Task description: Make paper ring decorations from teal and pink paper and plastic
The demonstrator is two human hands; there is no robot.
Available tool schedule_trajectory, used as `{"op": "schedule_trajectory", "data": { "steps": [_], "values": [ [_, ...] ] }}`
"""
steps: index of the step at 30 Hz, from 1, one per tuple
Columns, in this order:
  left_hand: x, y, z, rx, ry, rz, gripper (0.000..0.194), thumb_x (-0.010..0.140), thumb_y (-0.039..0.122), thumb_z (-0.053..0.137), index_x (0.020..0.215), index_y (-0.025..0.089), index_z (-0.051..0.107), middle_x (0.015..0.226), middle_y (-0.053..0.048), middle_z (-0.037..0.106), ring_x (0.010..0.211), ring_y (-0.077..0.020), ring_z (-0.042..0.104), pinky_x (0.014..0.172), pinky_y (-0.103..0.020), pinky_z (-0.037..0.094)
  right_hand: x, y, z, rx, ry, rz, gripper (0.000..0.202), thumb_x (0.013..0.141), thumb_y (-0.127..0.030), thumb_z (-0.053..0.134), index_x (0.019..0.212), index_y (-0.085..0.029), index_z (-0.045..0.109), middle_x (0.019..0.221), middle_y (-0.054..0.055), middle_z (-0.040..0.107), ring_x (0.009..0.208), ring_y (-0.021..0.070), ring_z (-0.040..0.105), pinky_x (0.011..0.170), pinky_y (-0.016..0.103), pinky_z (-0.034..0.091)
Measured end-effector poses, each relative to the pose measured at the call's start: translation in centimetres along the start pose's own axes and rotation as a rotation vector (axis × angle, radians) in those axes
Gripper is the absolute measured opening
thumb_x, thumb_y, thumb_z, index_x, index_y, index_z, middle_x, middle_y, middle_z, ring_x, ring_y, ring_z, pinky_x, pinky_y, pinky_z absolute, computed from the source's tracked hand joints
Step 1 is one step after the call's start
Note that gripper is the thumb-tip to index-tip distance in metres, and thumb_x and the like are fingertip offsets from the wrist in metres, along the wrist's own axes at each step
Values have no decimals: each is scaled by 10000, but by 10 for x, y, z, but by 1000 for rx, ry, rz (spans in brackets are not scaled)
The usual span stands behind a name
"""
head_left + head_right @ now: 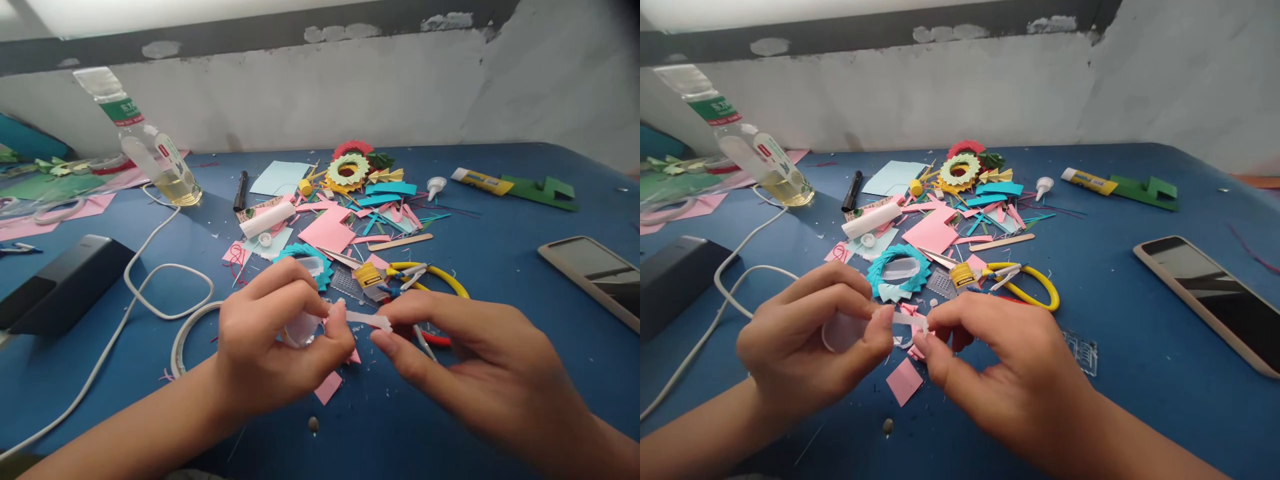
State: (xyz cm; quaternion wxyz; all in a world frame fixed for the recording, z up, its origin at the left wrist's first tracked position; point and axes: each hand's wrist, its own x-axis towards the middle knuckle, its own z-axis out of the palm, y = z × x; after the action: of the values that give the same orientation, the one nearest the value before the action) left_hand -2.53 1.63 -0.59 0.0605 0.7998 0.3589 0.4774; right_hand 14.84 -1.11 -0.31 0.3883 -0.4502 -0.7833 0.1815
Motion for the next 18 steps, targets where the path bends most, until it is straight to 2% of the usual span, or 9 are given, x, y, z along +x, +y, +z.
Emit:
{"op": "schedule_trajectory", "data": {
  "steps": [3,6,11,18],
  "values": [
    [-2,2,-2,91,4,29,194,670,101,607,543,175,480,552,43,465,472,-55,434,421,-177,368,-1,-1,3,-43,32,-8,49,744,-169,614,741,-208,584,619,-50,656,533,65,596,523,126,472],
    [-3,5,-6,161,-54,76,169,673,140,617,554,180,503,546,47,475,449,-50,434,414,-176,362,-2,-1,4,-34,14,7,59,767,-156,589,753,-213,598,626,-56,665,519,61,597,536,117,483],
    [-3,6,-6,128,-147,179,192,689,238,659,568,179,522,565,44,552,462,-43,487,435,-165,373,-2,0,2,0,-13,45,120,811,-149,531,831,-238,609,746,-54,703,633,80,646,590,127,505],
    [-11,3,-2,140,-265,331,231,769,265,617,568,171,553,537,33,577,436,-59,467,425,-231,303,0,0,1,19,-34,19,167,805,-107,508,829,-224,624,724,-60,702,611,66,645,568,114,488]
  ]
}}
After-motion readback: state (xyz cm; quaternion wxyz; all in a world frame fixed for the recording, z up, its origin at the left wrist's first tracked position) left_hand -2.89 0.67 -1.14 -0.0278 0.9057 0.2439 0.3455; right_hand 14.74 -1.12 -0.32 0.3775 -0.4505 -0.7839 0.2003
